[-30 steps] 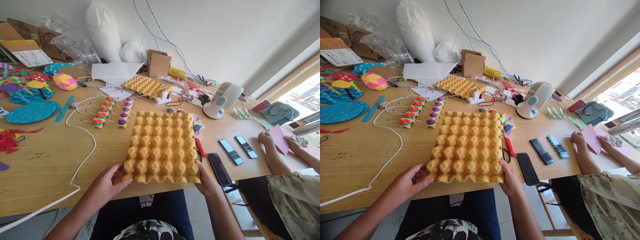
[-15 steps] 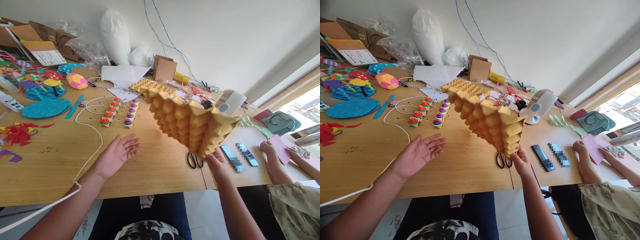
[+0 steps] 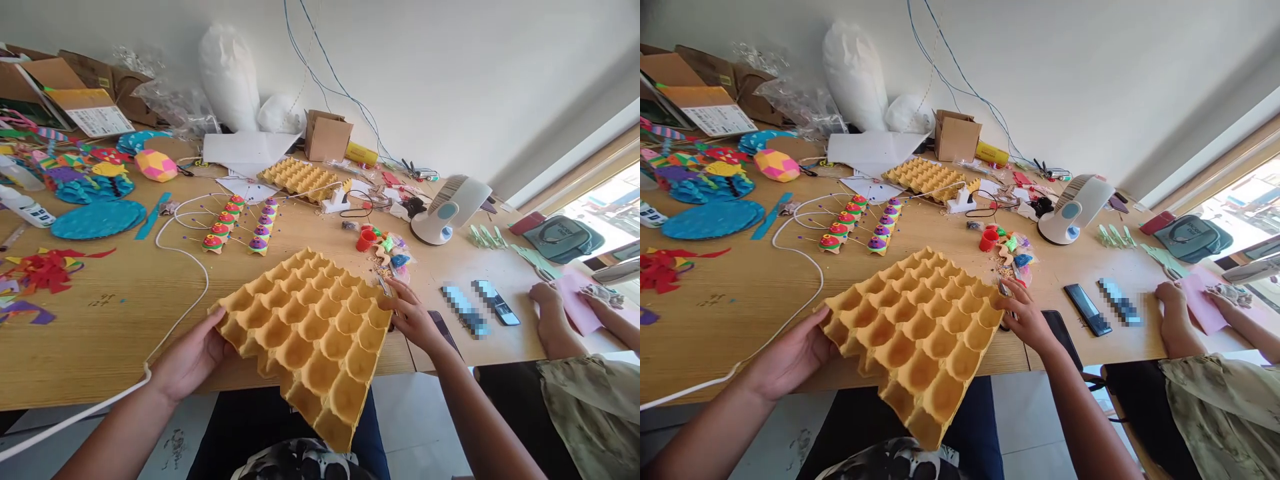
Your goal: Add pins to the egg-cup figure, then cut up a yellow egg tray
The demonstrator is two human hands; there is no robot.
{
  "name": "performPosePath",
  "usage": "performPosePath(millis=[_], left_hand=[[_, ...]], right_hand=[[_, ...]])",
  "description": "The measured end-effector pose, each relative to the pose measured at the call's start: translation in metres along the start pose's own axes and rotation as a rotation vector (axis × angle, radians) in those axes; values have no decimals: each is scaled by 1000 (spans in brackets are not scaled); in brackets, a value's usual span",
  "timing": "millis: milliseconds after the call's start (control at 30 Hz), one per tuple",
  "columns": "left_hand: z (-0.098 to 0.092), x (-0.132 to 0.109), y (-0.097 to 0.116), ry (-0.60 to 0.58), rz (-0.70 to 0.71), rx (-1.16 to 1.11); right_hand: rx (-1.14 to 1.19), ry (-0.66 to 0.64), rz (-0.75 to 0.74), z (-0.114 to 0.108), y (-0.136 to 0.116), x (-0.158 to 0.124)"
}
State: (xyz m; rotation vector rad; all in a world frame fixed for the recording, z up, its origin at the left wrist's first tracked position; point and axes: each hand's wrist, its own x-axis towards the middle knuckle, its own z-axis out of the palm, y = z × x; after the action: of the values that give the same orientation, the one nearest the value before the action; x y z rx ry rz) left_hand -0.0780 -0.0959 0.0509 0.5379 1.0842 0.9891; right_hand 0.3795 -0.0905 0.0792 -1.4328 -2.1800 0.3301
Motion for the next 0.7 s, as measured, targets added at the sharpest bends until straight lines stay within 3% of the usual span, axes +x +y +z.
performPosePath(millis=[233,367,467,567,633,700], left_hand=[[-35,-21,-25,56,25,419],[-41,-22,-34,34,46,588],[-42,-18,-40,13,163,702],[-43,-19,-42,17,270,880],[-42,-23,-40,100,337,1050],[-39,-27,-38,189,531,1212]], right_hand=[[-107,83,77,36,37,28],[-120,68,105,47,52,43],[-124,37,137,47,57,47],[-133,29,191,40,54,37],[-148,68,257,33,49,21],[-163,102,332,29,41,0]])
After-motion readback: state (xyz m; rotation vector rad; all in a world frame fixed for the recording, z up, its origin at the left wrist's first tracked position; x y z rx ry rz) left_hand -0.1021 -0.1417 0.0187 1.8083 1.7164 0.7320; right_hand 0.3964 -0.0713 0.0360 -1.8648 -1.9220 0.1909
